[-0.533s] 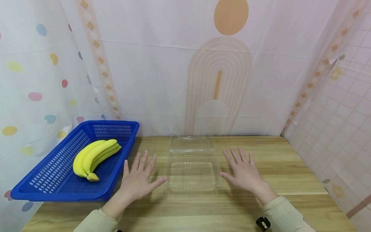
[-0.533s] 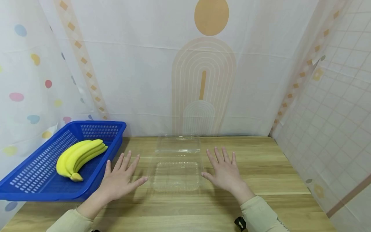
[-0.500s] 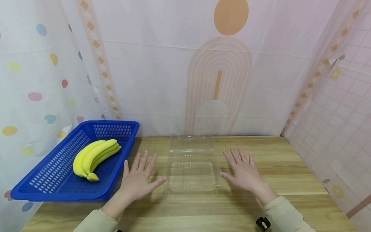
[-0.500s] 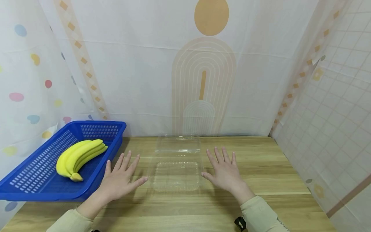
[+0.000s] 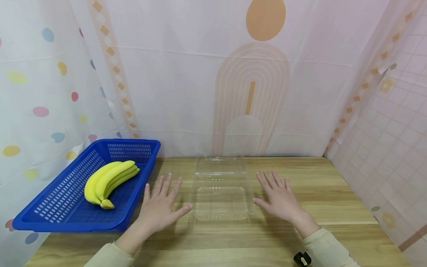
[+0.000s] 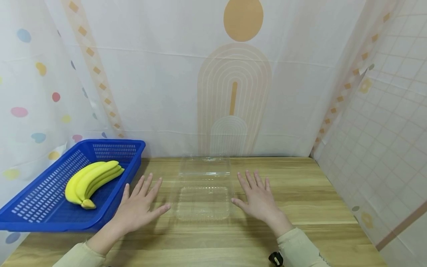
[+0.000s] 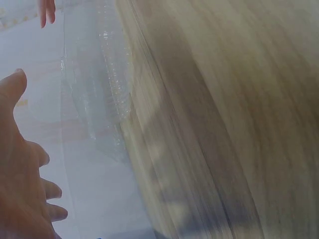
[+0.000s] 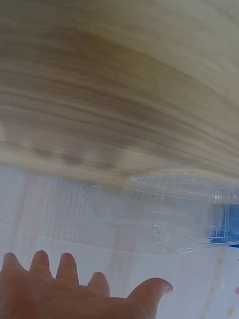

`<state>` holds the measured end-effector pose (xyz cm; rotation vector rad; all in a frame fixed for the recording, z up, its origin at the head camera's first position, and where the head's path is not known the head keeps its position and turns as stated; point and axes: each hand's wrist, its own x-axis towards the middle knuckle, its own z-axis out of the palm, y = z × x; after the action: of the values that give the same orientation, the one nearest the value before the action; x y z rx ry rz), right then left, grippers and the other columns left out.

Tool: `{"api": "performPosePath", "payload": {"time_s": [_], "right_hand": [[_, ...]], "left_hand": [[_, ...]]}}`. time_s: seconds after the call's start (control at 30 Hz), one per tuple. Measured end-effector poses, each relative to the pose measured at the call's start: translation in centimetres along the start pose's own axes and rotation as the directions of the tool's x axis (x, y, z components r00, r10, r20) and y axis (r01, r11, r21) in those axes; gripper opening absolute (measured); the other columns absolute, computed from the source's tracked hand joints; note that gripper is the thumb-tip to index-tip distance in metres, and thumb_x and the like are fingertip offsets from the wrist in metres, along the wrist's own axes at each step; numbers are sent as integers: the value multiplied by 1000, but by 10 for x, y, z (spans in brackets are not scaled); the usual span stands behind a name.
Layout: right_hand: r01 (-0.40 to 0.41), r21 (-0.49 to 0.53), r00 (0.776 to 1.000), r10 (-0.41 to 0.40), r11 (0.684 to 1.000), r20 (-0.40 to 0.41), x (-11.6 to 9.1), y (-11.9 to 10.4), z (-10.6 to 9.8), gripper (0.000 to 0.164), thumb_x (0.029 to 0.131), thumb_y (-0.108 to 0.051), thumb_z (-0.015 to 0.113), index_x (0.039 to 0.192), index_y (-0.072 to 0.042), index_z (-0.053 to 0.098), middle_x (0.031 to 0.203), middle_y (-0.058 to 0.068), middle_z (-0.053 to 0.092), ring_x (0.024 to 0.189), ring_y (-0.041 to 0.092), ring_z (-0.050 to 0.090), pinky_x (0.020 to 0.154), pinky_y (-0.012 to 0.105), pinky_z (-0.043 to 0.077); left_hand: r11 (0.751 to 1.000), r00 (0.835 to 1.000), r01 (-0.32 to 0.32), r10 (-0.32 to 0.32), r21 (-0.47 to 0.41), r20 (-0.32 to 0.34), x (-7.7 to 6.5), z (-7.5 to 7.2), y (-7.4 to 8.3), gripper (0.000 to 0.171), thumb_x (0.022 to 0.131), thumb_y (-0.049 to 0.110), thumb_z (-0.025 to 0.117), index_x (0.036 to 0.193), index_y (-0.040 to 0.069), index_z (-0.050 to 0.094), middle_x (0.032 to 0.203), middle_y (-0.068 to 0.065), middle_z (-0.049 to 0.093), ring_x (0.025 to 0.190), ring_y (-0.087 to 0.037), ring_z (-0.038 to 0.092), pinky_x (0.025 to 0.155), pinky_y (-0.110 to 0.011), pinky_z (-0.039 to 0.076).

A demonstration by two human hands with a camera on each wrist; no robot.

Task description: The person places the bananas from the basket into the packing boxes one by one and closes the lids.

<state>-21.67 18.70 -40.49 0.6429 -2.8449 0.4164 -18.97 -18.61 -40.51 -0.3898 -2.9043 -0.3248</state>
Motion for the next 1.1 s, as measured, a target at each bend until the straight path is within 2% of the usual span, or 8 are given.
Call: {"api": "performPosePath", "payload": {"time_s": [0.3,0.53,0.67,0.77,0.93,1.1], "right_hand": [[-9,179,998,20,984,-62,2,1,6,76,96,-37,63,155,-4,28,156,22,30,144,46,20,112,68,8],[-33,334,992,71,942,-104,5,2,10,68,97,-29,63,152,-1,34,151,23,39,138,49,31,109,67,23],[-45,413,989,100,910,-112,7,2,12,66,98,-26,63,150,2,36,147,25,43,135,47,38,110,62,27],[-77,496,987,136,865,-85,8,3,13,64,99,-25,62,150,2,35,144,25,47,133,45,43,110,59,30],[-163,627,977,215,762,-8,11,4,15,60,101,-23,58,151,0,35,140,25,52,130,40,48,108,54,37],[-219,689,963,267,691,38,13,5,17,56,103,-21,55,150,2,36,135,25,55,126,41,51,107,53,39]], "left_hand": [[999,996,-39,42,29,-73,-1,-1,0,92,88,75,47,153,10,38,158,-21,27,146,-43,16,110,-72,3],[997,991,-64,69,39,-118,-1,-2,-1,89,87,70,56,150,9,43,154,-21,36,144,-43,24,110,-72,10],[996,986,-74,80,49,-144,-1,-2,-3,88,86,70,58,148,9,46,151,-20,41,142,-42,29,110,-71,13],[995,981,-81,90,61,-172,-2,-3,-4,87,85,69,60,147,9,48,149,-19,45,140,-41,34,110,-70,15],[992,968,-100,115,78,-222,-4,-6,-6,85,85,68,61,146,10,49,145,-17,50,134,-40,42,110,-69,18],[988,944,-131,150,82,-295,-8,-8,-9,81,83,63,66,143,11,52,138,-15,56,126,-39,49,109,-68,23]]}}
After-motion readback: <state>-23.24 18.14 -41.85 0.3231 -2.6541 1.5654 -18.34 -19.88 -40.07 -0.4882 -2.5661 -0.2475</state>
